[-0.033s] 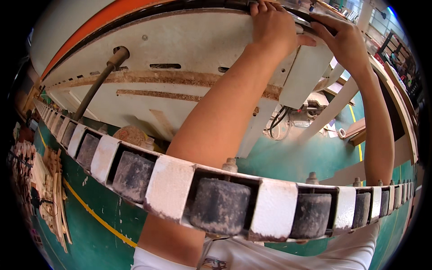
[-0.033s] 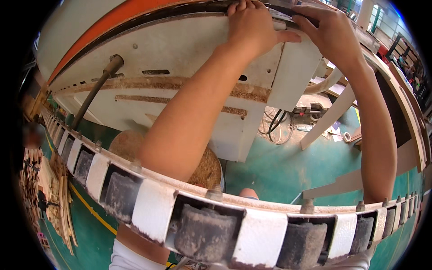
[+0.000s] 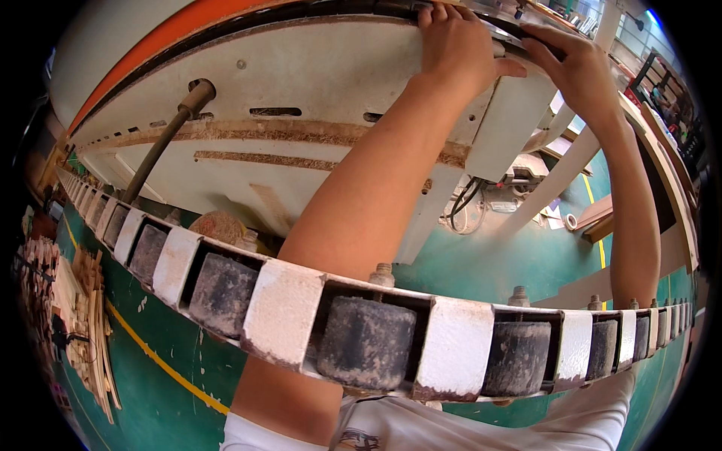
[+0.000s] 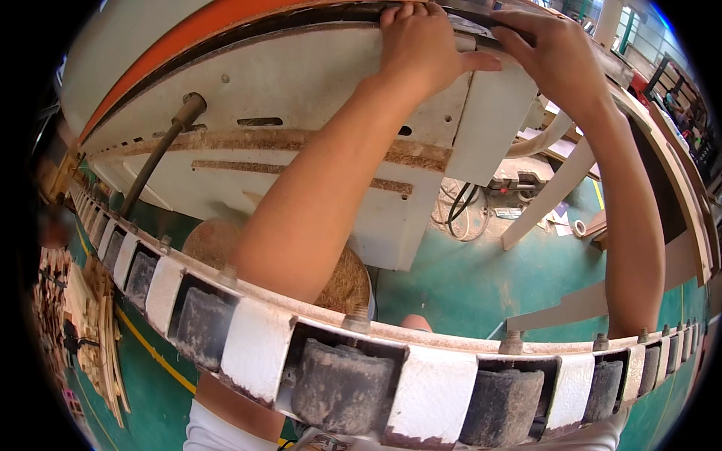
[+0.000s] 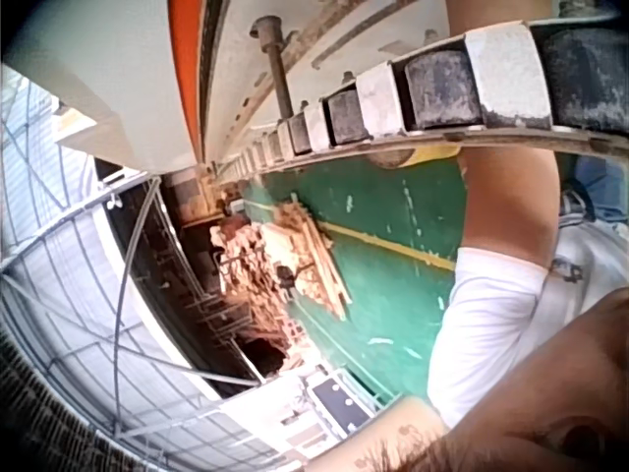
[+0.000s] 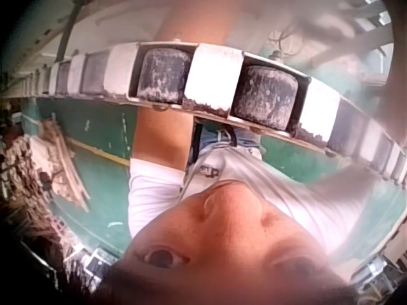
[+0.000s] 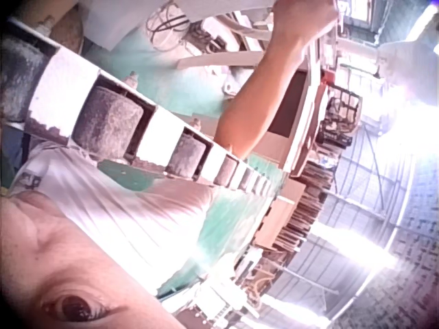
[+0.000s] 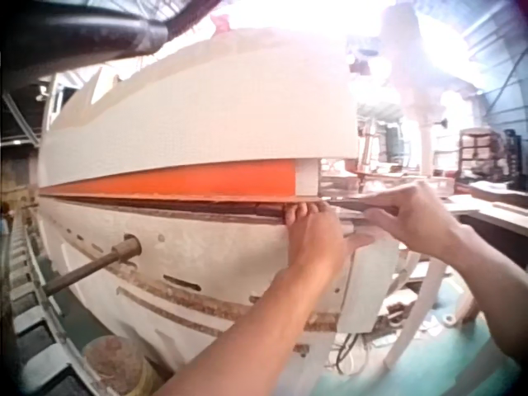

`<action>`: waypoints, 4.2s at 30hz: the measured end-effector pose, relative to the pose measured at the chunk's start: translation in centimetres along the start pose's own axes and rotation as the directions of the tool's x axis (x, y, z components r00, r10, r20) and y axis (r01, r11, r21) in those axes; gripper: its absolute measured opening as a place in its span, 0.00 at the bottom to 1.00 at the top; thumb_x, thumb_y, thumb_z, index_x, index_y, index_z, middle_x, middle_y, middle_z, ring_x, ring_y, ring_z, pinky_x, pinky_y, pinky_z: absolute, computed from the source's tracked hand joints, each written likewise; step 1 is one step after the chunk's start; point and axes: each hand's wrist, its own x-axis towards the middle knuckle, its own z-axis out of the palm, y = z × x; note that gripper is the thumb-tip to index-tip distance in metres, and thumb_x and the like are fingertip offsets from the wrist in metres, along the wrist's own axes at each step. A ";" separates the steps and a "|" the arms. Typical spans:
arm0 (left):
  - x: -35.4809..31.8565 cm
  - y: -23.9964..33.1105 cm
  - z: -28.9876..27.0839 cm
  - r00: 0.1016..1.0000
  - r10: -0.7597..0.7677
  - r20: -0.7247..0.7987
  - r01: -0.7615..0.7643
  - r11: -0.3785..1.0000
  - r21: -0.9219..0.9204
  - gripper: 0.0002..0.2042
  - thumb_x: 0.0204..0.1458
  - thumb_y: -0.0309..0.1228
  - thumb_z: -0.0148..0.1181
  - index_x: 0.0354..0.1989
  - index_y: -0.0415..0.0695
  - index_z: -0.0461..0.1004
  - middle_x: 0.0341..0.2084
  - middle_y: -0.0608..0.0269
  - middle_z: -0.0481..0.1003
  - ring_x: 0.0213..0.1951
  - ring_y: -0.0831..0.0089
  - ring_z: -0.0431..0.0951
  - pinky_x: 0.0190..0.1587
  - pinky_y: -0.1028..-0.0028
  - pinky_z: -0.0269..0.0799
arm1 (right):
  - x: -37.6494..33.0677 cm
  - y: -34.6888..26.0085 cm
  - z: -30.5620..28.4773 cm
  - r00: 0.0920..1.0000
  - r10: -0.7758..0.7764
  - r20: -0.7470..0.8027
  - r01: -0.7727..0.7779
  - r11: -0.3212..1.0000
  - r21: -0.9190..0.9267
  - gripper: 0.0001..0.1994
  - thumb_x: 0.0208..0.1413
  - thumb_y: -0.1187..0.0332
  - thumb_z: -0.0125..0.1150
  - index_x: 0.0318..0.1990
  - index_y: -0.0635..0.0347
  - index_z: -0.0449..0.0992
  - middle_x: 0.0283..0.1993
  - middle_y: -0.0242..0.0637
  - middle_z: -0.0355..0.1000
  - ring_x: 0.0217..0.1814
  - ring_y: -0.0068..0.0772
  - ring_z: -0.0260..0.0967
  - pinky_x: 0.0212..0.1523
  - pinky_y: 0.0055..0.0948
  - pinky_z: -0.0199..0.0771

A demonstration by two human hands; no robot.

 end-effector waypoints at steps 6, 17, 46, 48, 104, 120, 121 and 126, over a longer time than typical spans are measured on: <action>-0.5 0.9 -2.5 0.998 -0.044 0.040 0.045 0.998 -0.043 0.55 0.46 0.65 0.68 0.61 0.16 0.65 0.62 0.31 0.70 0.69 0.48 0.64 0.75 0.56 0.47 | 1.3 1.1 1.1 0.971 -0.203 -0.130 0.214 0.973 0.081 0.15 0.64 0.58 0.65 0.55 0.50 0.84 0.42 0.43 0.84 0.37 0.30 0.81 0.43 0.31 0.78; 0.1 -0.2 0.0 0.991 -0.071 -0.117 0.083 0.991 0.105 0.58 0.43 0.67 0.68 0.62 0.15 0.63 0.63 0.29 0.68 0.71 0.48 0.61 0.74 0.55 0.49 | 1.1 0.1 2.4 0.994 -0.076 -0.077 0.088 0.983 0.160 0.15 0.64 0.60 0.67 0.54 0.53 0.84 0.39 0.40 0.84 0.32 0.27 0.78 0.40 0.31 0.78; 0.2 0.4 -1.7 0.992 -0.093 0.080 0.082 0.987 0.135 0.60 0.41 0.72 0.65 0.62 0.17 0.65 0.64 0.32 0.68 0.69 0.47 0.64 0.74 0.54 0.50 | 1.0 -1.1 1.1 0.986 -0.105 -0.131 0.132 0.967 0.220 0.13 0.58 0.64 0.66 0.49 0.56 0.86 0.34 0.45 0.82 0.29 0.33 0.79 0.36 0.32 0.78; 0.4 0.8 -2.7 0.983 -0.068 0.173 0.062 0.997 0.036 0.60 0.41 0.73 0.65 0.61 0.18 0.66 0.64 0.32 0.68 0.70 0.47 0.63 0.74 0.54 0.50 | 1.5 2.4 2.0 0.986 -0.143 -0.084 0.156 0.973 0.169 0.16 0.63 0.60 0.65 0.54 0.54 0.84 0.38 0.42 0.84 0.34 0.31 0.80 0.40 0.31 0.78; -0.4 -0.5 -1.3 0.999 -0.007 0.040 0.000 0.988 0.154 0.51 0.47 0.70 0.61 0.64 0.31 0.70 0.69 0.37 0.63 0.72 0.47 0.56 0.74 0.51 0.46 | 0.8 1.3 2.1 0.975 -0.182 -0.129 0.200 0.968 0.150 0.13 0.62 0.62 0.65 0.52 0.53 0.85 0.39 0.45 0.83 0.35 0.42 0.80 0.41 0.36 0.78; -11.3 3.6 -5.9 0.822 0.413 -0.391 -0.463 0.885 -0.038 0.15 0.49 0.37 0.73 0.19 0.49 0.72 0.20 0.70 0.72 0.30 0.70 0.73 0.37 0.68 0.66 | -9.4 0.6 -5.2 0.989 0.112 -0.099 -0.068 0.926 0.371 0.13 0.60 0.70 0.70 0.51 0.63 0.84 0.39 0.42 0.84 0.33 0.18 0.74 0.36 0.24 0.77; -11.9 3.9 -6.7 0.816 0.455 -0.356 -0.506 0.860 -0.059 0.16 0.49 0.36 0.73 0.17 0.50 0.70 0.16 0.71 0.69 0.27 0.70 0.72 0.33 0.70 0.66 | -9.8 0.4 -5.3 0.990 0.122 -0.077 -0.083 0.918 0.388 0.13 0.60 0.70 0.70 0.51 0.63 0.84 0.39 0.42 0.84 0.34 0.18 0.74 0.36 0.23 0.77; -13.5 8.5 -7.0 0.822 0.445 -0.356 -0.558 0.756 -0.342 0.18 0.47 0.32 0.72 0.14 0.47 0.66 0.13 0.64 0.66 0.16 0.66 0.71 0.20 0.67 0.66 | -12.2 1.1 -7.8 0.984 0.177 -0.022 -0.157 0.916 0.369 0.13 0.59 0.71 0.70 0.51 0.64 0.84 0.36 0.38 0.82 0.33 0.15 0.70 0.36 0.21 0.73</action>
